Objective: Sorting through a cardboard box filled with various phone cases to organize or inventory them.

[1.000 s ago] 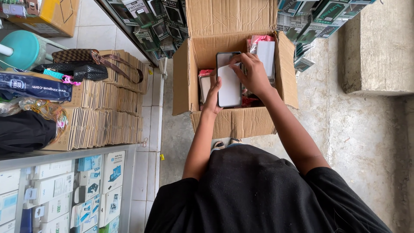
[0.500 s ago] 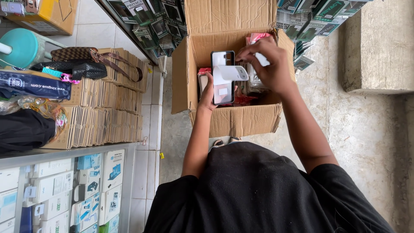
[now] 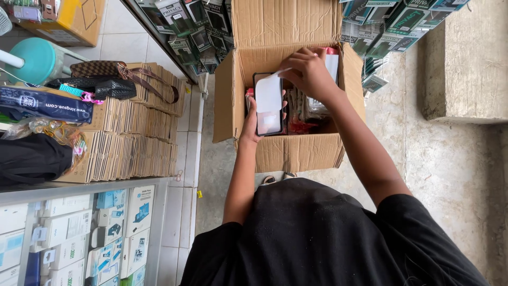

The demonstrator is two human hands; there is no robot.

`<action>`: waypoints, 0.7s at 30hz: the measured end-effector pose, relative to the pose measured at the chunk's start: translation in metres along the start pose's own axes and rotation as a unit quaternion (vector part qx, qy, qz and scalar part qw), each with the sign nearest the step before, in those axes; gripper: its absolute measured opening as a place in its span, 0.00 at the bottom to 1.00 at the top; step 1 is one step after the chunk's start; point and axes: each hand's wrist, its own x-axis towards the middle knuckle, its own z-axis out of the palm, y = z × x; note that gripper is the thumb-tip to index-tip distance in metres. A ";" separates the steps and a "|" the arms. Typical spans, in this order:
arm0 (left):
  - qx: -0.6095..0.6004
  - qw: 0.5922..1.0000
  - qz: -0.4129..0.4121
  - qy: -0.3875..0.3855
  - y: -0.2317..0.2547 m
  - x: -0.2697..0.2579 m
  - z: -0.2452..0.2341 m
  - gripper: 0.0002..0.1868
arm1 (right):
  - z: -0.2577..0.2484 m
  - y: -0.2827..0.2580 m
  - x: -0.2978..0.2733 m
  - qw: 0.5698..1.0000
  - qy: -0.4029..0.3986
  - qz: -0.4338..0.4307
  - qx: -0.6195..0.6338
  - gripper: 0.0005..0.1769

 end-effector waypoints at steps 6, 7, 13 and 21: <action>-0.024 1.000 -0.013 0.003 -0.018 -0.002 -0.027 0.46 | -0.042 0.041 0.037 0.970 0.207 -0.060 -0.117 0.07; -0.026 1.000 -0.013 0.006 -0.020 -0.004 -0.028 0.46 | -0.062 0.028 0.038 0.971 0.204 -0.059 -0.115 0.07; -0.047 0.995 -0.014 0.086 -0.026 0.007 -0.038 0.44 | -0.113 -0.043 0.026 0.971 0.067 -0.171 -0.156 0.04; -0.085 0.993 -0.033 0.072 -0.022 0.012 -0.004 0.41 | 0.006 -0.006 0.015 0.985 -0.170 0.011 0.035 0.10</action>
